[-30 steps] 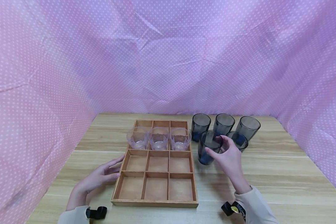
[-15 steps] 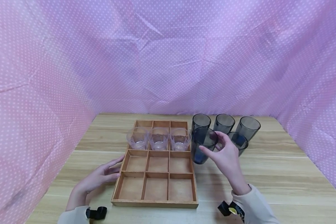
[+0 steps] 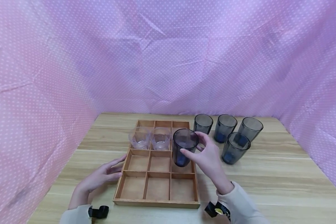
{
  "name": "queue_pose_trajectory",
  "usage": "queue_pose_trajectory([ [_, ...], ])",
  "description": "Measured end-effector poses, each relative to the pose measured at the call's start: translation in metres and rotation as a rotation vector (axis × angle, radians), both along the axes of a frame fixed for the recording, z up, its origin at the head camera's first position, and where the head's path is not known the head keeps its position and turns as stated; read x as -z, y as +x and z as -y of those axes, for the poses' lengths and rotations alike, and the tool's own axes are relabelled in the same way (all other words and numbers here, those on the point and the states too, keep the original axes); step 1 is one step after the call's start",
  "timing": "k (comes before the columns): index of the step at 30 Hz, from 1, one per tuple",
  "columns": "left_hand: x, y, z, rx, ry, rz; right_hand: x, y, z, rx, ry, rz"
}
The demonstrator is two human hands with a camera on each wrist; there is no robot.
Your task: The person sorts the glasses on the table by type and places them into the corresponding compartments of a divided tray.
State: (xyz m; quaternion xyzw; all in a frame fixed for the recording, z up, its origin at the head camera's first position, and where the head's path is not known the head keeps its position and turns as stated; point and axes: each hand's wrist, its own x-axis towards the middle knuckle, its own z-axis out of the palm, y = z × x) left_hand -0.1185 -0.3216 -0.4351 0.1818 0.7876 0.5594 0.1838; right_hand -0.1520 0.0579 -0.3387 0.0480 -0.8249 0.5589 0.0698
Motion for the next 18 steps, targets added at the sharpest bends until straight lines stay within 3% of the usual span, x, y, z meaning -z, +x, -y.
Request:
queue_pose_trajectory([
  [11, -0.001, 0.0, -0.001, -0.002, 0.008, 0.007, 0.002, 0.001, 0.039, -0.083, -0.068, -0.053],
  [18, -0.001, 0.0, -0.001, -0.009, -0.009, 0.012, 0.001, 0.002, 0.067, -0.159, -0.092, -0.017],
])
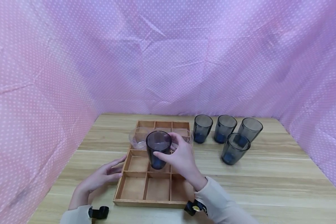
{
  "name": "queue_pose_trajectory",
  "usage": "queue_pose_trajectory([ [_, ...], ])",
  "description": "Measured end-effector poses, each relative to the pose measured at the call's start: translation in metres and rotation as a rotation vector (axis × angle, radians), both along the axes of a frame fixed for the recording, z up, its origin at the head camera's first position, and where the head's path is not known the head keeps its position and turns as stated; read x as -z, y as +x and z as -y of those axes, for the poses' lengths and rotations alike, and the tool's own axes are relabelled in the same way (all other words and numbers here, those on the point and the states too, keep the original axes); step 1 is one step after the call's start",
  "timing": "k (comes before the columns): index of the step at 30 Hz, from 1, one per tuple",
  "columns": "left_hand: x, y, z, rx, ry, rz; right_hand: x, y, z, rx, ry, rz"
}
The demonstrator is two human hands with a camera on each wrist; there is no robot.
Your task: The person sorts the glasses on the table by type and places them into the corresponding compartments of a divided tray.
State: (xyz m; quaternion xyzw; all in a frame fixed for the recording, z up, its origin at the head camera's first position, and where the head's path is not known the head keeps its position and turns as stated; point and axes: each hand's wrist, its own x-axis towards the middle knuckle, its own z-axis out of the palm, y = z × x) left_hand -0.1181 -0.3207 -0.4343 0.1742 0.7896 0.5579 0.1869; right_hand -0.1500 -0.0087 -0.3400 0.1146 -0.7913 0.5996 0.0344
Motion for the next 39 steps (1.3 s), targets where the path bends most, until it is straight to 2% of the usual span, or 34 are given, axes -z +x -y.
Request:
queue_pose_trajectory([
  [8, 0.001, 0.0, 0.001, -0.015, 0.002, 0.008, 0.0, -0.004, 0.028, -0.065, -0.01, -0.006],
  [15, -0.002, 0.001, 0.002, -0.033, -0.004, 0.021, 0.009, -0.008, 0.045, -0.094, 0.036, -0.063],
  [19, -0.002, 0.001, 0.002, -0.04, -0.025, 0.014, 0.013, -0.009, 0.051, -0.108, 0.019, -0.08],
  [25, -0.002, -0.001, 0.002, -0.041, -0.015, 0.033, 0.018, -0.01, 0.055, -0.118, 0.001, -0.044],
  [32, 0.0, -0.001, 0.002, -0.038, -0.006, 0.016, 0.024, -0.01, 0.058, -0.136, 0.024, -0.012],
  [39, -0.001, 0.0, 0.002, -0.027, -0.008, 0.002, 0.029, -0.008, 0.062, -0.118, 0.127, -0.01],
])
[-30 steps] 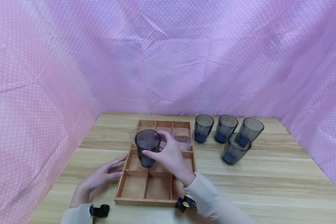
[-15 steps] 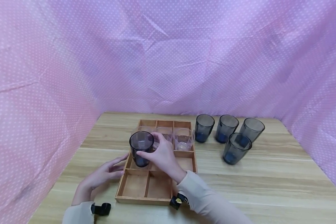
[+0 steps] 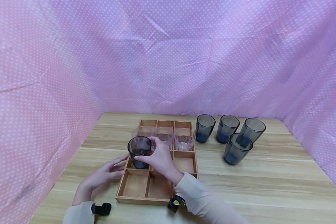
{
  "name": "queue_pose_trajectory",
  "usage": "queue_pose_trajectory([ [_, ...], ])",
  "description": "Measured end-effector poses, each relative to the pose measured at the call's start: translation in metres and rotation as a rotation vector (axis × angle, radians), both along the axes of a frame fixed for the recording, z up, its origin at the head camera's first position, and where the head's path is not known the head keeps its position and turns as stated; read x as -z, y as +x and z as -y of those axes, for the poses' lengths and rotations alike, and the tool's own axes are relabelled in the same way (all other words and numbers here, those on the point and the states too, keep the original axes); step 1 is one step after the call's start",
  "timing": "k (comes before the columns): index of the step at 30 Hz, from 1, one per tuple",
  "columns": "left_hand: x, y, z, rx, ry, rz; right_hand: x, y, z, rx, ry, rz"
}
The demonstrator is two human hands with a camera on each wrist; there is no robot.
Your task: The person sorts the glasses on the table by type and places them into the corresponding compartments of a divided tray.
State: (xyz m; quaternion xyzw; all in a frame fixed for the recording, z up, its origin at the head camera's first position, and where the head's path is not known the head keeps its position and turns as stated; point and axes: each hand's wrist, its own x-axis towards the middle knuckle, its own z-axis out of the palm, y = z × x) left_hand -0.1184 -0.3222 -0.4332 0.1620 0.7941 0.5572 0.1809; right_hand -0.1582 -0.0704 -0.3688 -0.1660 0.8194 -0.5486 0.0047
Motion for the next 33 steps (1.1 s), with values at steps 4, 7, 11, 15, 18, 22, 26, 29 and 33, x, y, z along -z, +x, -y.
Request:
queue_pose_trajectory([
  [4, -0.0015, 0.0015, 0.0003, 0.001, -0.008, -0.005, 0.0014, 0.0003, 0.0019, 0.006, 0.034, -0.005],
  [7, -0.0019, 0.0023, 0.0002, 0.006, -0.016, -0.019, 0.0024, 0.0006, 0.0031, 0.002, 0.042, -0.006],
  [11, -0.0022, 0.0033, -0.0004, -0.013, -0.035, -0.019, 0.0048, 0.0012, 0.0038, -0.001, 0.066, -0.007],
  [15, -0.002, 0.004, -0.0008, -0.017, -0.04, -0.023, 0.0066, 0.0013, 0.0042, -0.003, 0.094, -0.004],
  [18, -0.0012, 0.0036, -0.0007, -0.017, -0.035, -0.023, 0.0065, 0.0013, 0.0049, -0.01, 0.109, 0.003],
  [22, 0.0005, 0.0027, -0.0003, -0.004, -0.031, -0.027, 0.0073, 0.0011, 0.0056, -0.029, 0.119, 0.012],
  [26, 0.0027, 0.0024, -0.0001, 0.003, -0.023, -0.029, 0.007, 0.0014, 0.006, -0.037, 0.134, 0.017],
  [29, 0.004, 0.0024, 0.0, 0.003, -0.01, -0.025, 0.0056, 0.0024, 0.0061, -0.036, 0.154, 0.023],
  [33, 0.0048, 0.0027, -0.0003, 0.003, 0.002, -0.022, 0.0035, 0.0043, 0.0055, -0.043, 0.174, 0.033],
])
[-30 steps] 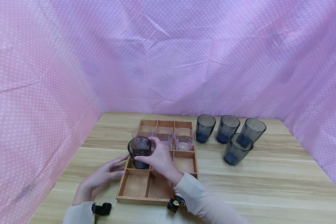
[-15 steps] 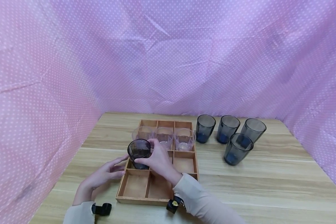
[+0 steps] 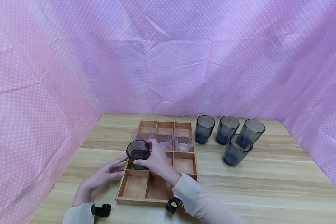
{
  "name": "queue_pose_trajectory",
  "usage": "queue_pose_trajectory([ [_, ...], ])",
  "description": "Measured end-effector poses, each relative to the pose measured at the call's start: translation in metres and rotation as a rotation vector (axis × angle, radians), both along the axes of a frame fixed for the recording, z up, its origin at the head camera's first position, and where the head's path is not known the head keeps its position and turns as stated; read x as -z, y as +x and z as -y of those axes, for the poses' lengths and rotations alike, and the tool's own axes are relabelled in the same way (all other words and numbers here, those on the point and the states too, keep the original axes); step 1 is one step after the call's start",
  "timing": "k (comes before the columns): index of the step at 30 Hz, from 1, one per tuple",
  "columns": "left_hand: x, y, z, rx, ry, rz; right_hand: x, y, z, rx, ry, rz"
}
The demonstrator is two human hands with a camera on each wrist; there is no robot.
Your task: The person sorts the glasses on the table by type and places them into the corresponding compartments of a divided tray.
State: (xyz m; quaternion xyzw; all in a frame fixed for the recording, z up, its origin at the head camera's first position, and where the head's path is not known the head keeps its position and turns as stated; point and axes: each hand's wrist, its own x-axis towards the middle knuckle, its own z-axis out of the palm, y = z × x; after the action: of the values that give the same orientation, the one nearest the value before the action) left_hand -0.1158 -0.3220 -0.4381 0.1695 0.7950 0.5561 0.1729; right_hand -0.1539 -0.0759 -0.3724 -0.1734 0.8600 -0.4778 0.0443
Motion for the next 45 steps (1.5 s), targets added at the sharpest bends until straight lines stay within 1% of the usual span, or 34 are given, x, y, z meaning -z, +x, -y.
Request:
queue_pose_trajectory([
  [7, -0.001, 0.0, 0.0, 0.002, 0.001, -0.005, -0.003, 0.0, -0.005, -0.012, -0.009, -0.01],
  [13, -0.002, 0.0, 0.001, -0.006, -0.022, -0.011, -0.011, 0.0, -0.013, -0.025, -0.03, -0.013],
  [19, -0.004, 0.0, 0.002, -0.009, -0.03, 0.004, -0.018, 0.002, -0.02, -0.031, -0.035, 0.009],
  [25, -0.004, -0.001, 0.001, -0.016, -0.031, 0.007, -0.022, 0.002, -0.029, -0.039, -0.042, -0.008],
  [29, -0.004, -0.001, 0.001, -0.015, -0.026, 0.004, -0.024, 0.003, -0.037, -0.025, -0.034, -0.028],
  [36, -0.005, -0.001, 0.001, -0.017, -0.037, -0.007, -0.026, 0.002, -0.049, -0.003, -0.061, -0.025],
  [45, -0.006, -0.003, 0.002, -0.012, -0.057, -0.007, -0.023, -0.004, -0.067, 0.06, -0.051, -0.036],
])
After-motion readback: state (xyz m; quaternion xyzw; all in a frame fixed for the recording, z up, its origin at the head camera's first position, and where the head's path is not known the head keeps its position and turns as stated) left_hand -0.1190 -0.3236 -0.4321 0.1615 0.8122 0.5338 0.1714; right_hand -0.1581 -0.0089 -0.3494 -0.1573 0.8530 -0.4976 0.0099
